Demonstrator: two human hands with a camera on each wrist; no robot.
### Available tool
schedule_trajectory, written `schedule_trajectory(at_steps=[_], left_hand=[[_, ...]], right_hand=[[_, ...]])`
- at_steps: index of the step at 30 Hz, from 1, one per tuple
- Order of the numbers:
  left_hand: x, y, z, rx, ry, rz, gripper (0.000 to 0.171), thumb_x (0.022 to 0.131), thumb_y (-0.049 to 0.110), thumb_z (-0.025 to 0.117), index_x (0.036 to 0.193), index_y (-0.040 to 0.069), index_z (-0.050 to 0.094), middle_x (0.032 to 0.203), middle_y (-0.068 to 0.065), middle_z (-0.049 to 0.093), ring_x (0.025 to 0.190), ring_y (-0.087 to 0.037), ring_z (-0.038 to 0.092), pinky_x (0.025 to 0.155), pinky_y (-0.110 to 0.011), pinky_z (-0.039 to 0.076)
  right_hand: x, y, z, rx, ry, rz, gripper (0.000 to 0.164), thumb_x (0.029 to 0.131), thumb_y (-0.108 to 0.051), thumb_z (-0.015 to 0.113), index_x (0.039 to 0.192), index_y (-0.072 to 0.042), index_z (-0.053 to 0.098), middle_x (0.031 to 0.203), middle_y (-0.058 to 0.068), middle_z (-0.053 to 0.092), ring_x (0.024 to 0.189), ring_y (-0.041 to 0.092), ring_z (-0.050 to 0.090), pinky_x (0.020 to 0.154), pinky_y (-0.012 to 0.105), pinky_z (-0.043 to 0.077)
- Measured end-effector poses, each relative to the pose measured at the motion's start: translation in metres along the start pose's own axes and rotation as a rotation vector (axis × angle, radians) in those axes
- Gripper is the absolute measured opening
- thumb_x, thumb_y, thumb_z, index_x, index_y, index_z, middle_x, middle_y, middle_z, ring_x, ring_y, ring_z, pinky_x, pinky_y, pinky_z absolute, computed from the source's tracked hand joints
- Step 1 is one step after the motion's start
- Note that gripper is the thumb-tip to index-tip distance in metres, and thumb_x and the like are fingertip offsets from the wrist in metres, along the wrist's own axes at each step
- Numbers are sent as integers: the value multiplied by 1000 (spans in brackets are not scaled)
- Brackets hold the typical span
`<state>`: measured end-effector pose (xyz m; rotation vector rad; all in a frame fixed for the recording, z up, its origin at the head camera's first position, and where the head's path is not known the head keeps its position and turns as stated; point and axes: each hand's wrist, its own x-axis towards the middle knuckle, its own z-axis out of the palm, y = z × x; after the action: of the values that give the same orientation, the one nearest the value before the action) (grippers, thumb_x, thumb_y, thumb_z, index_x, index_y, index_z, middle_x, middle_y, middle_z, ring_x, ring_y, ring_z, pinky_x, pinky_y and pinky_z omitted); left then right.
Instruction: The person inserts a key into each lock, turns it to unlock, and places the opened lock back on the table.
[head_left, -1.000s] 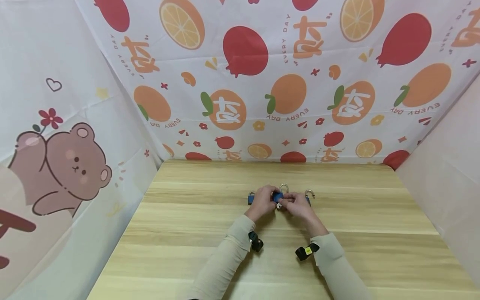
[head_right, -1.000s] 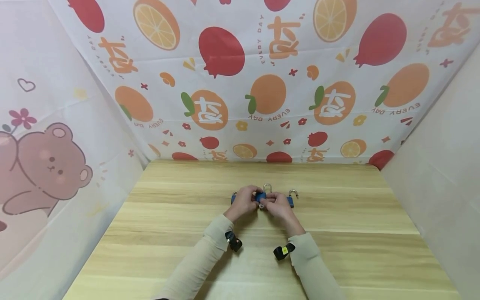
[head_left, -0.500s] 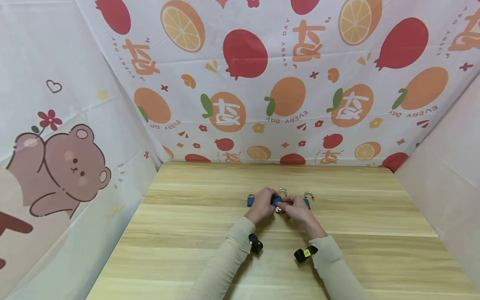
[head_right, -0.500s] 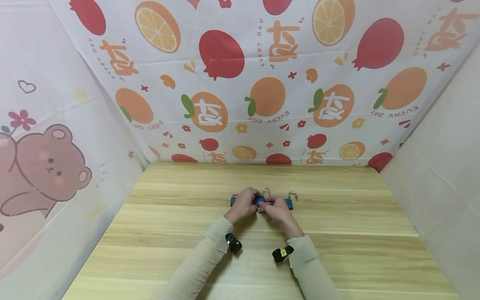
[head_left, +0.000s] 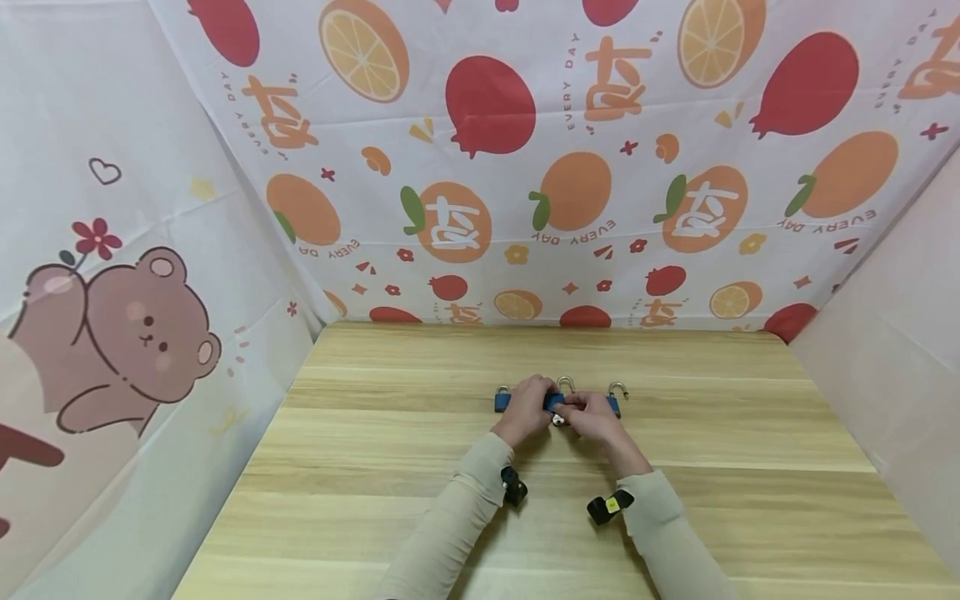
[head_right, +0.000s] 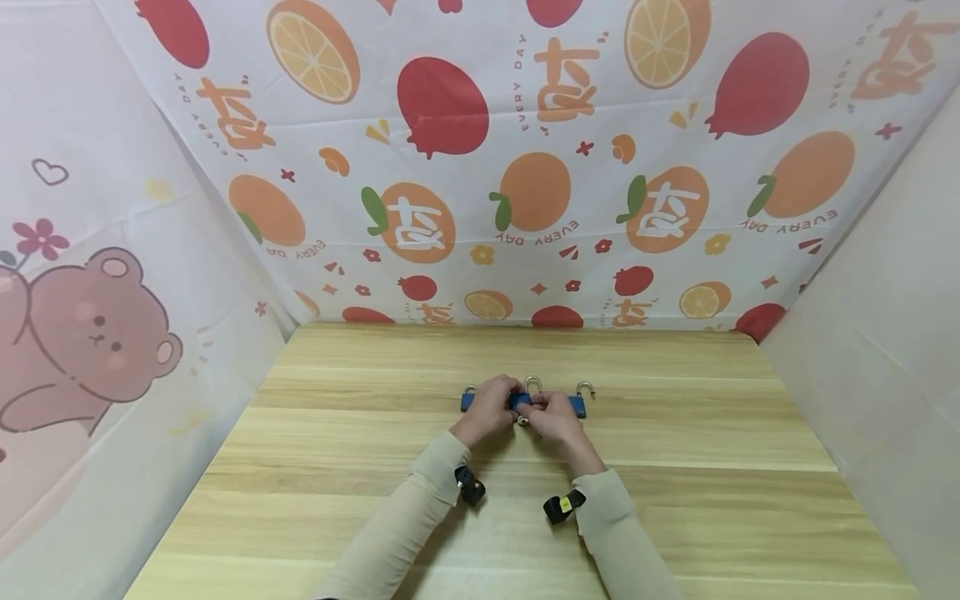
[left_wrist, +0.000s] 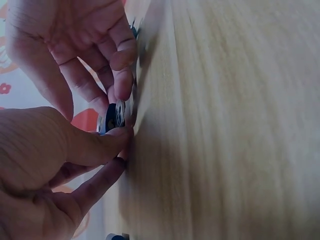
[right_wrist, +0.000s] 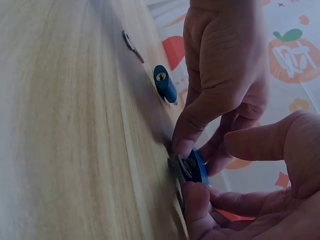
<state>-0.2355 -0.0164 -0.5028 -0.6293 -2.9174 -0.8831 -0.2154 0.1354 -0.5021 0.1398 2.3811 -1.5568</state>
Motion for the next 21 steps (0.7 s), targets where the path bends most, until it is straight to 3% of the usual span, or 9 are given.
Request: schedule_trajectory(at_steps=[9,21], left_hand=[[1,1,3,37,10,5,29,80,-4,77,108,4,73,107,-12,71,102,-30,65,93,-44,52],[1,0,4,32,-19,-8,30,81,-4,76,110,4,73,108,-13,71,104,-31,65,96,-43,52]], right_hand=[[0,0,1,-8,11,-30,34,99,-17,62,121,8,63,96,12,67,69,15,58,60,26,47],[1,4,2,-5,9,-4,31,100,-19,62,120,6,64,89,6,62,68,14,54,59,25,44]])
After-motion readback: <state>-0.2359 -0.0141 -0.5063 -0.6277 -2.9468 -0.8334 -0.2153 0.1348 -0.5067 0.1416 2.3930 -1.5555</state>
